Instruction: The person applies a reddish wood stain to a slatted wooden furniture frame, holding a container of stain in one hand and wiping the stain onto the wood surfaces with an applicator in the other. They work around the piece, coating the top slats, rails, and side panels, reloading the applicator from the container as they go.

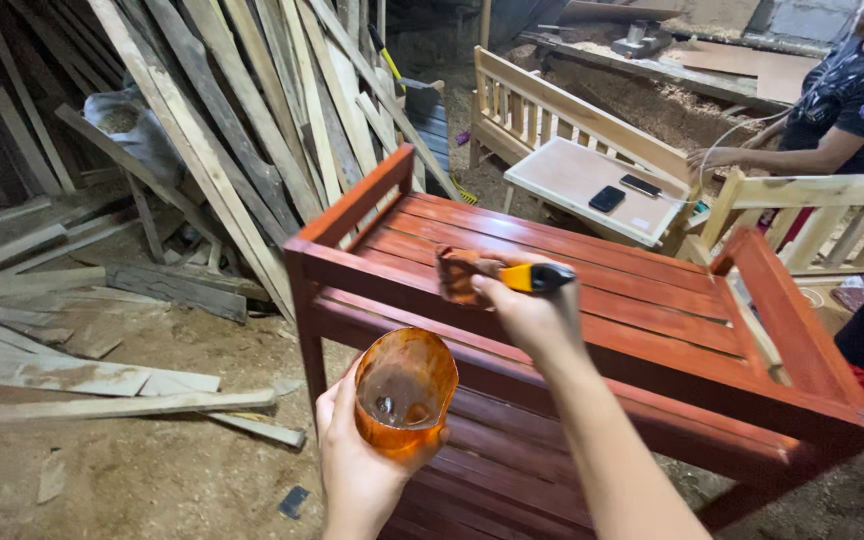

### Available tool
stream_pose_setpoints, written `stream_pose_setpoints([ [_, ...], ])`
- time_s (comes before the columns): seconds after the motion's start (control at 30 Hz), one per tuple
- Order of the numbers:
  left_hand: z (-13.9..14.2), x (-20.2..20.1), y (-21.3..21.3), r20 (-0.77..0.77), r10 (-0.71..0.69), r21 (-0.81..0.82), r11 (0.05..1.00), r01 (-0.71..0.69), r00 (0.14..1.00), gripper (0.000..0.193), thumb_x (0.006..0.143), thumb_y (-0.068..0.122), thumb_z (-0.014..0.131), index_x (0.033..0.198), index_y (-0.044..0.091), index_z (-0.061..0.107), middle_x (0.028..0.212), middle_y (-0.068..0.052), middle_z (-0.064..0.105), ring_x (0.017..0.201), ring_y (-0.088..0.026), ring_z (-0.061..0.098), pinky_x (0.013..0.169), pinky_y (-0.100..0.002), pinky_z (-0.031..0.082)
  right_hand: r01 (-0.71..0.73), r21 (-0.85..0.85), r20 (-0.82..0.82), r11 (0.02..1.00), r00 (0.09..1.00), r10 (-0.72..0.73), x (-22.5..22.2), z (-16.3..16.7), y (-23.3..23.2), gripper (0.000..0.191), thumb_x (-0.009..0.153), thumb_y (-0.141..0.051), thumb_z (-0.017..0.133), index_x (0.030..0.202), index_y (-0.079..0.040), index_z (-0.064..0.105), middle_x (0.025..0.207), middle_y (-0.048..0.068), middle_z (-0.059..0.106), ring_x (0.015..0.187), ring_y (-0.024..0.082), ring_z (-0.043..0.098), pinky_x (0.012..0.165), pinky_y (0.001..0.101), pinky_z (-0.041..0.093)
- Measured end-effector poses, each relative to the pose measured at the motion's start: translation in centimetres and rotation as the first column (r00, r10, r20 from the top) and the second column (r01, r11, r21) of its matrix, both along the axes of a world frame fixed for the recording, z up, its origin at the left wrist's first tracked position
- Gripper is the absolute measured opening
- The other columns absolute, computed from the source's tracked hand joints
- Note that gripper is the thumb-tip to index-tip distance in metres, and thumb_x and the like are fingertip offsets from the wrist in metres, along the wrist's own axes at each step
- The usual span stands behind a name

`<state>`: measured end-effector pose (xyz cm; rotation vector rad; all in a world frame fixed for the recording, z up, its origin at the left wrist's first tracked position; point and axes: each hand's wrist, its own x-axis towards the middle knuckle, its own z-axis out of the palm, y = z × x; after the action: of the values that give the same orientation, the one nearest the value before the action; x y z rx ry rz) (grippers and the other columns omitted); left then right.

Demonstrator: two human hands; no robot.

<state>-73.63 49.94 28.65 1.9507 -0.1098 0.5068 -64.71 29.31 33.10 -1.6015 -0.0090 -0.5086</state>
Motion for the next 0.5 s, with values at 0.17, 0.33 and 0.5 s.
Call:
stream_pose_setpoints([
  [0.17, 1.9, 3.2, 4.3, -0.041, -0.019, 0.036, 0.999, 0.021, 0.999, 0.098, 0.044, 0.030, 0.100, 0.132, 0.017, 0.059, 0.123, -0.010, 0.057, 0.115, -0.026, 0.060, 0.097, -0.039, 0.052, 0.002, -0.051, -0.005, 0.999, 1.000, -0.003, 4.1, -0.7, 4.3, 0.028, 0.083, -0.004, 0.077, 0.110, -0.003, 0.077, 0.098, 0.009, 0.080, 0.080, 0.014, 0.074, 0.068, 0.0297, 0.062],
  [0.33, 2.6, 6.2, 6.1, 0.004, -0.091, -0.025, 0.996, 0.091, 0.996, 0.100, 0.045, 0.030, 0.100, 0.134, 0.015, 0.058, 0.124, -0.011, 0.054, 0.115, -0.026, 0.060, 0.097, -0.039, 0.052, 0.173, -0.094, -0.243, 0.980, 0.951, -0.191, -0.4, -2.0, -2.8, 0.043, 0.083, -0.013, 0.078, 0.125, -0.009, 0.073, 0.112, 0.004, 0.079, 0.096, 0.013, 0.074, 0.086, 0.0295, 0.060],
  [0.5, 1.8, 7.7, 5.7, 0.002, -0.156, -0.068, 0.985, 0.156, 0.988, 0.101, 0.044, 0.027, 0.101, 0.134, 0.014, 0.058, 0.124, -0.011, 0.054, 0.115, -0.027, 0.059, 0.098, -0.040, 0.052, 0.571, -0.178, -0.113, 0.801, 0.797, -0.593, -9.9, -3.5, -13.2, 0.039, 0.085, -0.008, 0.079, 0.124, -0.004, 0.073, 0.110, 0.008, 0.076, 0.094, 0.017, 0.073, 0.088, 0.0315, 0.058],
])
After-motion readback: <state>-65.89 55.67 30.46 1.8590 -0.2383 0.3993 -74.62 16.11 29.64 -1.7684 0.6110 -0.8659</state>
